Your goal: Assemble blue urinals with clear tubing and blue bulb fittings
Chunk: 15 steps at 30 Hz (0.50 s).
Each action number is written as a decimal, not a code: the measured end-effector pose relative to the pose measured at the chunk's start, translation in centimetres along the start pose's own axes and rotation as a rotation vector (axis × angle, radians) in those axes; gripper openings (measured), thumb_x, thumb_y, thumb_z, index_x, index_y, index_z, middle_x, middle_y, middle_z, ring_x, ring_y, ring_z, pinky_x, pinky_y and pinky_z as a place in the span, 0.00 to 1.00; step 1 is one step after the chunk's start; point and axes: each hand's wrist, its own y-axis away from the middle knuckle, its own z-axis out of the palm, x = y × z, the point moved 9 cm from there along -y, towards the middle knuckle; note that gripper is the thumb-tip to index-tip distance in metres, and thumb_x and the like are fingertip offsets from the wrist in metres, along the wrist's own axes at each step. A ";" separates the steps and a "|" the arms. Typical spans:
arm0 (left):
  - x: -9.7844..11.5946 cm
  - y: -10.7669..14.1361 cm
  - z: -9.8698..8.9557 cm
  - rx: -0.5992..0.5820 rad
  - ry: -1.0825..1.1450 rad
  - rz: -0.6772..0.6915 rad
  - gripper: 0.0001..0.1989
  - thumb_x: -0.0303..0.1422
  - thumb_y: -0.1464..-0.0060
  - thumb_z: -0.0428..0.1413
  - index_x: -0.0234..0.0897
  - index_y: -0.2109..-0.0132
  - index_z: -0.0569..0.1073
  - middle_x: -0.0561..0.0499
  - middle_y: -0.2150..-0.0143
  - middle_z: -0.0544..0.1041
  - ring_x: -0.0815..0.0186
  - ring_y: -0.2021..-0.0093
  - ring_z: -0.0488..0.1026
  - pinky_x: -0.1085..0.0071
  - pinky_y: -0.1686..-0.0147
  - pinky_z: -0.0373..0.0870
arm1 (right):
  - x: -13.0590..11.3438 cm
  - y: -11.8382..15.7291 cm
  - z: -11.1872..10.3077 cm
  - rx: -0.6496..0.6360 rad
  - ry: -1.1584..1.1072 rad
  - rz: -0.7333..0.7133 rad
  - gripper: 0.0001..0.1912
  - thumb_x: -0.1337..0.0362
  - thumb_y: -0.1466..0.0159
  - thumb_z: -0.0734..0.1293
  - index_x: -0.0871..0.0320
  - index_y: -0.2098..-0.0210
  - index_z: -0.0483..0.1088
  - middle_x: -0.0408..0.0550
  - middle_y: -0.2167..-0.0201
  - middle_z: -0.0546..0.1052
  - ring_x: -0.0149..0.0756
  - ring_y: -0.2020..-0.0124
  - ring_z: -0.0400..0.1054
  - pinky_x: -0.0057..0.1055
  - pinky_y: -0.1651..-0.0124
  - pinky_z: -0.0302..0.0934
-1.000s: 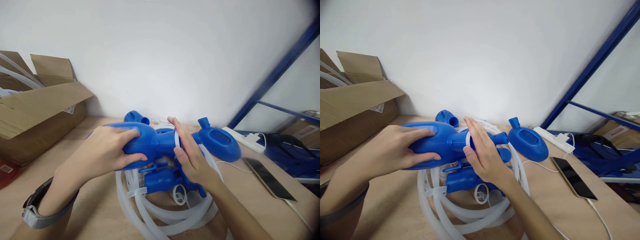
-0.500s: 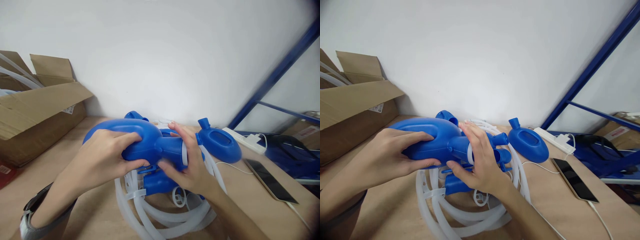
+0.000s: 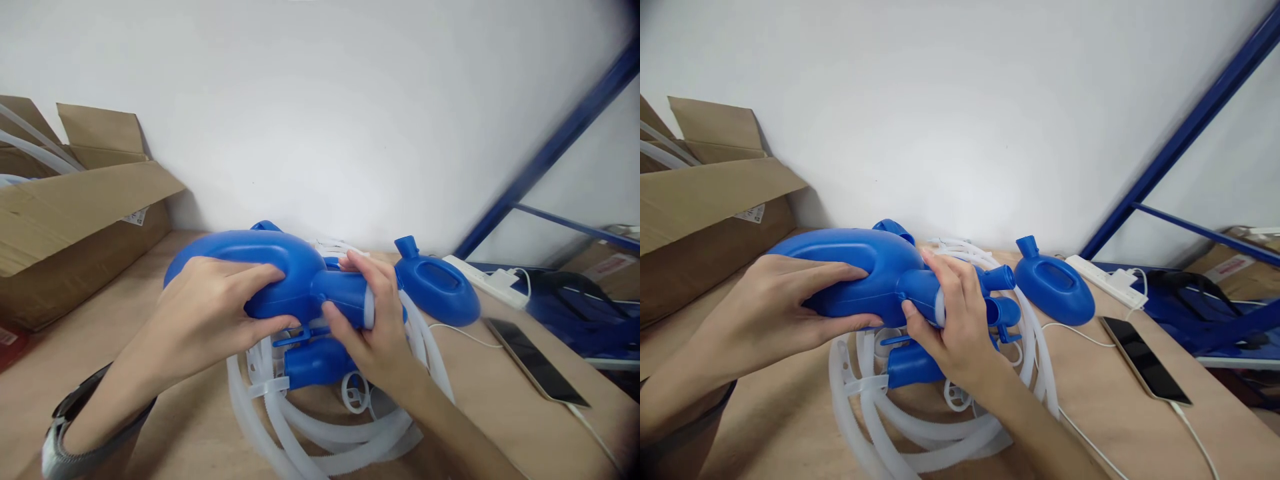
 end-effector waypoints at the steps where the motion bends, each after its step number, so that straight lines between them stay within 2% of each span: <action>1: -0.1 0.0 0.1 0.000 0.006 -0.003 0.17 0.48 0.40 0.65 0.38 0.61 0.77 0.57 0.74 0.78 0.68 0.78 0.71 0.70 0.76 0.60 | -0.1 0.1 0.0 0.012 0.014 0.006 0.36 0.66 0.29 0.68 0.46 0.26 0.53 0.53 0.36 0.70 0.49 0.37 0.67 0.53 0.35 0.67; 6: -0.4 -0.3 0.7 -0.001 0.039 -0.036 0.18 0.49 0.42 0.66 0.39 0.60 0.77 0.57 0.73 0.79 0.69 0.78 0.70 0.70 0.76 0.61 | 0.2 0.2 0.2 0.019 0.045 0.054 0.37 0.66 0.28 0.66 0.47 0.24 0.51 0.55 0.35 0.69 0.50 0.37 0.68 0.55 0.35 0.67; 9: -0.4 -0.2 0.9 -0.014 0.041 -0.054 0.17 0.48 0.42 0.67 0.39 0.60 0.78 0.56 0.73 0.79 0.68 0.77 0.71 0.70 0.76 0.61 | 0.7 -0.1 0.2 -0.023 -0.011 0.057 0.37 0.65 0.27 0.66 0.47 0.23 0.50 0.55 0.34 0.69 0.50 0.35 0.67 0.56 0.33 0.66; 12: -0.6 -0.2 0.5 -0.019 0.078 -0.061 0.17 0.50 0.42 0.66 0.40 0.60 0.79 0.56 0.73 0.79 0.69 0.78 0.71 0.71 0.76 0.62 | 0.8 -0.7 -0.1 -0.121 -0.120 0.008 0.40 0.62 0.28 0.69 0.45 0.23 0.49 0.53 0.31 0.68 0.50 0.30 0.64 0.56 0.29 0.61; 15: -1.1 -0.5 0.3 -0.075 0.157 -0.071 0.21 0.55 0.42 0.64 0.41 0.59 0.80 0.58 0.74 0.77 0.70 0.78 0.69 0.73 0.76 0.63 | 1.0 -0.9 -0.5 -0.270 -0.342 -0.012 0.47 0.56 0.30 0.72 0.40 0.21 0.43 0.49 0.25 0.62 0.50 0.26 0.59 0.56 0.26 0.57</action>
